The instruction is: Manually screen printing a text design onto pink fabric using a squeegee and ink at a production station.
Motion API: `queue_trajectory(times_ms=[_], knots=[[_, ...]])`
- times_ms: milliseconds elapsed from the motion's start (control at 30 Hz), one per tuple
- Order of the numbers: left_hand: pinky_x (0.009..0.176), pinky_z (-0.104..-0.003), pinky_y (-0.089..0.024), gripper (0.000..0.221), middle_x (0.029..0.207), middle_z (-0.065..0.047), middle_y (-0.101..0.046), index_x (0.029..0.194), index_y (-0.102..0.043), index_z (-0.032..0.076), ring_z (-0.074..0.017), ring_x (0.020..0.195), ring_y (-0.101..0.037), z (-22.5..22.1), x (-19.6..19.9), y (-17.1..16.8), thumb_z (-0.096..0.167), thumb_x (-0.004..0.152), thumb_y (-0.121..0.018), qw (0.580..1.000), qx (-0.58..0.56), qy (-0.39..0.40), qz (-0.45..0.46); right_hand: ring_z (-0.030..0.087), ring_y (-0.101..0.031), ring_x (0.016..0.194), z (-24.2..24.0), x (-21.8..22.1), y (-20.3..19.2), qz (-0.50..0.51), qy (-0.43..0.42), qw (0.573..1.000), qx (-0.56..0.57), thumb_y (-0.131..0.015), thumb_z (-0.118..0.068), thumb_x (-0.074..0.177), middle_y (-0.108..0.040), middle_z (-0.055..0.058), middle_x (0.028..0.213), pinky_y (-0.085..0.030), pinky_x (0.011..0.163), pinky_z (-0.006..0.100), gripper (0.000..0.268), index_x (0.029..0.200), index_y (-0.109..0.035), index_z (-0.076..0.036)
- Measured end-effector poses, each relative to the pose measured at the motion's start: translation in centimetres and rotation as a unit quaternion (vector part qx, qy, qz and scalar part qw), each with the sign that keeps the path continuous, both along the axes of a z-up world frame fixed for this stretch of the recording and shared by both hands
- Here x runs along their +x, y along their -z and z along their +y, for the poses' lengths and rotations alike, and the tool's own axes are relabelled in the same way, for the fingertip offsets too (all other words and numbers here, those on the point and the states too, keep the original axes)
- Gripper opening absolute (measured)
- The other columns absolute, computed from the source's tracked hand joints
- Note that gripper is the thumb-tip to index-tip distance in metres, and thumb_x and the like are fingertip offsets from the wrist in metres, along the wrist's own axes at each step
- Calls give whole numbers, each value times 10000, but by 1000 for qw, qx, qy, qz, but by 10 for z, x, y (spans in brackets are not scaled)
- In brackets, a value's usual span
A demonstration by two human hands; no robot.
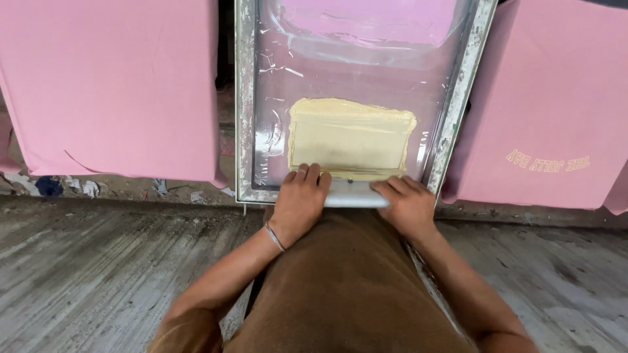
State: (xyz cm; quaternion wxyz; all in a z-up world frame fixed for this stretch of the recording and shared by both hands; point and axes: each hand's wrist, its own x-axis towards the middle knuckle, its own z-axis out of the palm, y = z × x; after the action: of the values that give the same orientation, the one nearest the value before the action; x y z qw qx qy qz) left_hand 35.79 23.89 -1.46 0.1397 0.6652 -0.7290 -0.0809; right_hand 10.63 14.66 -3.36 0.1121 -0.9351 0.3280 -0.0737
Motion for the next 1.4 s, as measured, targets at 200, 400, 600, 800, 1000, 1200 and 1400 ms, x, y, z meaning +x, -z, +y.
queue_trajectory(times_ms=[200,400,600,800,1000,1200,1400], knots=[[672,-431,-512,143,822,-143,-610,873,-646,51,-349,806,-644,-76,31,-12,6,746,-695,1000,-7,-4,-14,261,-721,880,-81,37,-21,6,-3,1000,2,-788,-251,831,-675,-7,847,-594,756,392,166,992,-772,-215],[668,-419,-500,53,772,-132,-566,827,-627,74,-343,745,-636,-66,20,25,36,834,-663,998,-42,-34,-37,207,-667,733,-68,25,24,-35,11,998,-57,-800,-278,694,-594,-52,768,-573,683,332,216,896,-728,-262],[653,-406,-499,88,764,-119,-573,799,-597,107,-310,682,-638,-4,-3,4,94,885,-607,999,-21,-25,-29,171,-646,689,0,8,-6,-18,23,1000,-11,-724,-291,798,-564,-85,742,-555,659,294,78,864,-683,-287],[645,-422,-495,130,806,-121,-581,864,-641,80,-339,778,-622,-56,23,-11,62,740,-674,1000,18,9,-2,266,-712,828,-58,33,-25,21,5,999,40,-832,-241,671,-684,-8,845,-584,687,395,268,923,-756,-190],[635,-417,-495,139,771,-123,-572,863,-650,62,-340,756,-624,-91,31,9,30,733,-683,999,12,-23,-23,215,-684,737,-87,49,2,-3,25,997,-72,-792,-220,735,-620,-51,778,-563,665,323,141,861,-731,-238],[652,-406,-511,52,757,-114,-587,821,-651,75,-308,690,-643,-51,10,10,26,836,-642,999,-6,-39,-22,172,-649,710,-37,25,15,12,58,997,-47,-739,-273,715,-567,-99,740,-553,667,304,110,804,-689,-314],[630,-392,-510,99,738,-103,-552,780,-612,81,-299,673,-631,-2,-9,9,52,873,-597,999,-9,-34,-3,168,-648,691,6,10,-5,13,55,998,-20,-719,-257,717,-560,-117,721,-555,662,301,113,801,-675,-319]])
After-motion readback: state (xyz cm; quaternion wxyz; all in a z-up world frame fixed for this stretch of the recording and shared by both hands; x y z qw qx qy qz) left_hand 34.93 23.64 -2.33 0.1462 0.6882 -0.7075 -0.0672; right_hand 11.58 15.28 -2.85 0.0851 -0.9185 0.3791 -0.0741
